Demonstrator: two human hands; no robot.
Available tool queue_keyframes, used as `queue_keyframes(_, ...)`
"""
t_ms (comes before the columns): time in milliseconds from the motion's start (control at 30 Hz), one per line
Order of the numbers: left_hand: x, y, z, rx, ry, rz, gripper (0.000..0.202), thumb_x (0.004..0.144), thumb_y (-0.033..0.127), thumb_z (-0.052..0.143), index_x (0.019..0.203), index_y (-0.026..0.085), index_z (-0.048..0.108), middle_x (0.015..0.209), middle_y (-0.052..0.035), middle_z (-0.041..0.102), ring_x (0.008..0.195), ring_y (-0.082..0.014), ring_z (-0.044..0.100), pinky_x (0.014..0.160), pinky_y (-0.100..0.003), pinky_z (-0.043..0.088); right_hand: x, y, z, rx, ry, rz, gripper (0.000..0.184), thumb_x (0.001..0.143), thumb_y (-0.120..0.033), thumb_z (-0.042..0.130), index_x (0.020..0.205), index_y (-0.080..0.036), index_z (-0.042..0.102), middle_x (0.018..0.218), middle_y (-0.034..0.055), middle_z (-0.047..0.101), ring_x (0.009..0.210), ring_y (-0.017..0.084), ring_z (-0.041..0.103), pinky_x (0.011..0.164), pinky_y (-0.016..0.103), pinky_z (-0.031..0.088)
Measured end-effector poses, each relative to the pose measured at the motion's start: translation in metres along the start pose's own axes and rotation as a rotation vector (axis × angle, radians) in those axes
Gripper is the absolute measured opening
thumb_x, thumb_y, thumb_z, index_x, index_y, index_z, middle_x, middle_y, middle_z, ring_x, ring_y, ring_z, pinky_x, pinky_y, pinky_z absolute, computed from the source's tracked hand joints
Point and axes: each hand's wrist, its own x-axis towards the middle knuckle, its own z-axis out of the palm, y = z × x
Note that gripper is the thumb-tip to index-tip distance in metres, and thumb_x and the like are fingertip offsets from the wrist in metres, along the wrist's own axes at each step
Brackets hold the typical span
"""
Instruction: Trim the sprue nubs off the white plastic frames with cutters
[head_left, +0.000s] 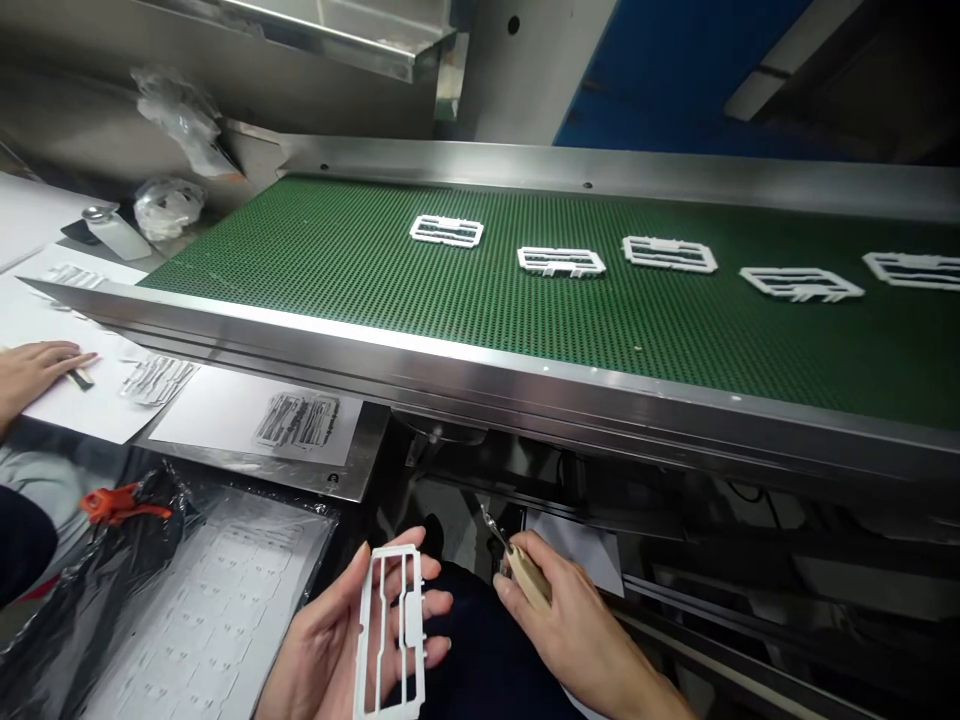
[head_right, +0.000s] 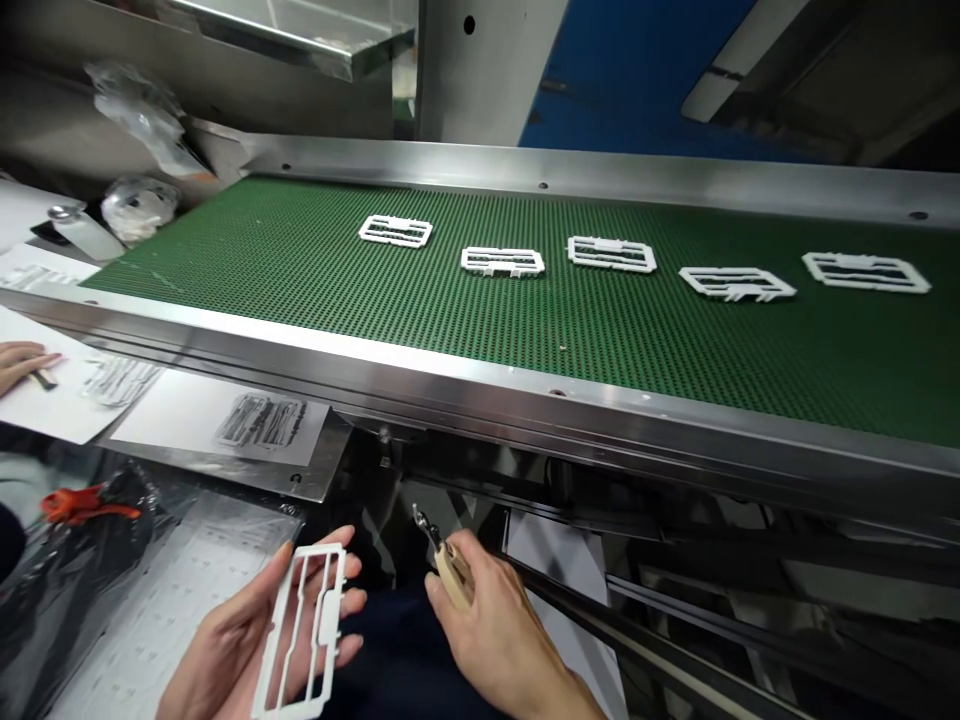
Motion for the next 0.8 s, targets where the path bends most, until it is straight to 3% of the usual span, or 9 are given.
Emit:
queue_keyframes(267, 0.004, 0.003, -0.007, -0.041, 0.039, 0.046, 0.039, 0.096, 0.030, 0.044, 0.122, 0.007, 0.061, 0.109, -0.0201, 0.073, 0.100, -0.0369, 0.068, 0.089, -0.057, 0.052, -0.011, -0.023, 0.023, 0.205, 0.002, 0.026, 0.020, 0.083, -0.040, 0.056, 0.091, -0.024, 0.048, 0.076, -0.0018, 0.054, 0.069, 0.015, 0.050, 0.061, 0.024, 0.040)
queue_keyframes(433, 0.004, 0.006, -0.011, -0.065, 0.063, 0.052, 0.034, 0.095, 0.025, 0.048, 0.121, 0.010, 0.062, 0.114, -0.0204, 0.071, 0.107, -0.0352, 0.066, 0.094, -0.055, 0.050, -0.011, -0.036, 0.028, 0.253, -0.063, 0.068, 0.016, 0.077, -0.033, 0.058, 0.086, -0.025, 0.047, 0.070, -0.0048, 0.050, 0.060, 0.013, 0.047, 0.056, 0.023, 0.037)
queue_keyframes(667, 0.005, 0.007, -0.016, -0.046, 0.108, 0.117, 0.032, 0.091, 0.018, 0.052, 0.120, 0.010, 0.062, 0.112, -0.0217, 0.072, 0.108, -0.0384, 0.064, 0.097, -0.061, 0.045, -0.009, -0.044, 0.038, 0.255, -0.116, 0.063, 0.018, 0.068, -0.022, 0.058, 0.081, -0.024, 0.045, 0.065, -0.0067, 0.047, 0.057, 0.012, 0.042, 0.054, 0.025, 0.033)
queue_keyframes(800, 0.007, 0.008, -0.017, -0.041, 0.189, 0.156, 0.031, 0.088, 0.016, 0.056, 0.118, 0.009, 0.062, 0.110, -0.0240, 0.071, 0.111, -0.0410, 0.062, 0.090, -0.060, 0.050, -0.006, -0.042, 0.048, 0.272, -0.095, -0.053, 0.021, 0.065, -0.021, 0.061, 0.081, -0.023, 0.047, 0.072, -0.0055, 0.047, 0.059, 0.011, 0.039, 0.056, 0.024, 0.033)
